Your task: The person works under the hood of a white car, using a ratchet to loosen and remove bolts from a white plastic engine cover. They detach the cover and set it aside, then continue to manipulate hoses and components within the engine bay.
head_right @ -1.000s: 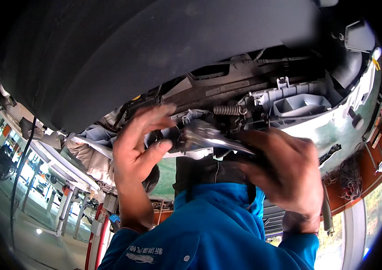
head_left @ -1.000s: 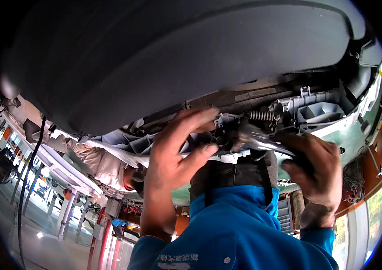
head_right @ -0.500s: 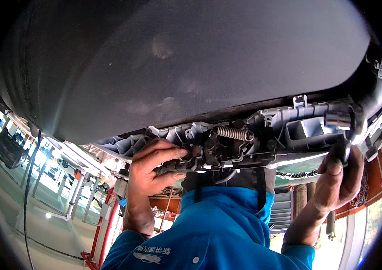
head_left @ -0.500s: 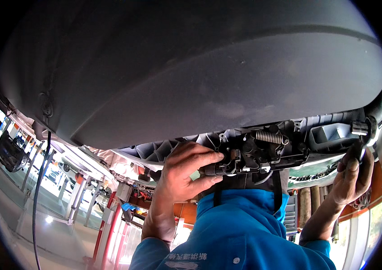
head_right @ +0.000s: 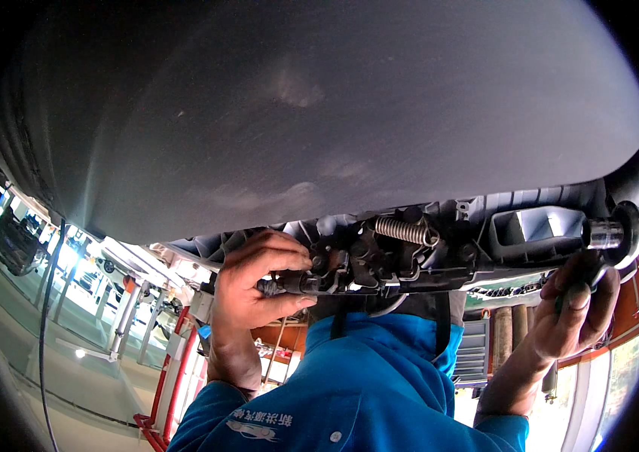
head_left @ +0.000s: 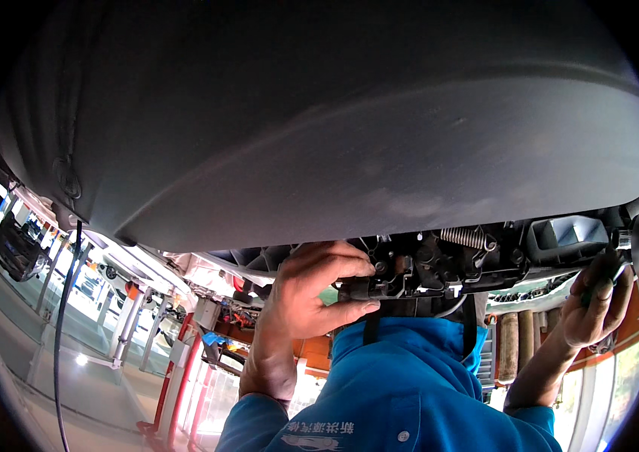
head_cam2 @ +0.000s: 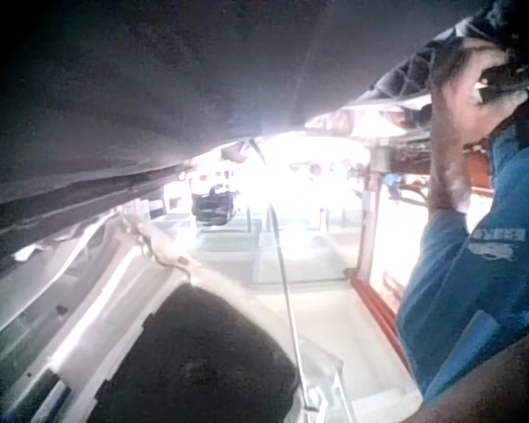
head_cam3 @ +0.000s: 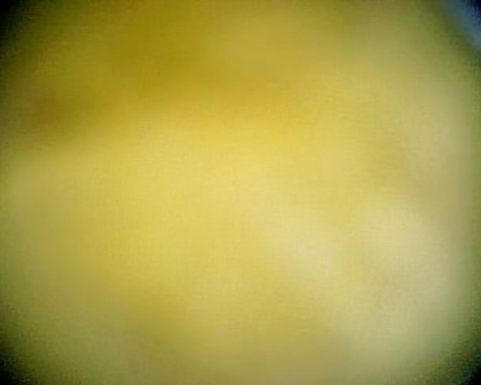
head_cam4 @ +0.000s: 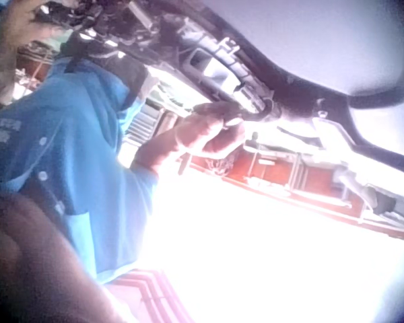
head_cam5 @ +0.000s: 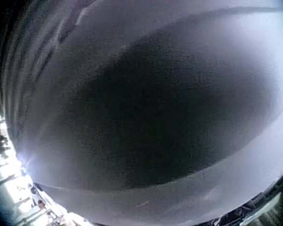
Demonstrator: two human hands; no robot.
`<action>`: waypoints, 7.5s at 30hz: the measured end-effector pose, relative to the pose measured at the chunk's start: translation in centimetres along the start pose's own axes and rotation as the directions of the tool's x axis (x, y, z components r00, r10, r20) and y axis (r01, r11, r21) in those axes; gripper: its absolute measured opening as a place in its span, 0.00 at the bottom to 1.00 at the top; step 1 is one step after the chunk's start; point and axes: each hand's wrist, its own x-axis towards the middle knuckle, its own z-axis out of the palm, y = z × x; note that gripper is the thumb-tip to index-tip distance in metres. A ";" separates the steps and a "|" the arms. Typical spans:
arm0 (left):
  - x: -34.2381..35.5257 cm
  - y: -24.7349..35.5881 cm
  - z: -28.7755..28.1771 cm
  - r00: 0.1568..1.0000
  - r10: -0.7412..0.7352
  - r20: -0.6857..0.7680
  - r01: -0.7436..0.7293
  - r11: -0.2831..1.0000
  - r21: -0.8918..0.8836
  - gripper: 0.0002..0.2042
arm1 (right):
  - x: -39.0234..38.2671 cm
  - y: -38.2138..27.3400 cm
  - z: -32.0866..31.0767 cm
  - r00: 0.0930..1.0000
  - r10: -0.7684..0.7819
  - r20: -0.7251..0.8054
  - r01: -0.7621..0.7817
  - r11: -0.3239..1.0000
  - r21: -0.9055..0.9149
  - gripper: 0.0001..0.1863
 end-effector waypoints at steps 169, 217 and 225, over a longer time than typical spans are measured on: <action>-1.1 2.7 0.0 0.996 0.088 0.036 -0.093 0.976 0.196 0.21 | -7.3 -10.6 5.5 0.923 0.282 0.261 -0.290 0.957 -0.009 0.21; -11.6 -0.8 5.2 0.717 0.189 -0.671 0.191 0.872 0.450 0.20 | -1.4 1.0 4.4 0.998 0.048 0.043 -0.052 0.993 0.108 0.11; -10.5 -3.1 -7.3 0.693 0.082 -0.716 0.319 0.856 0.406 0.07 | -1.1 2.6 3.9 0.993 0.060 -0.103 -0.042 0.986 0.164 0.12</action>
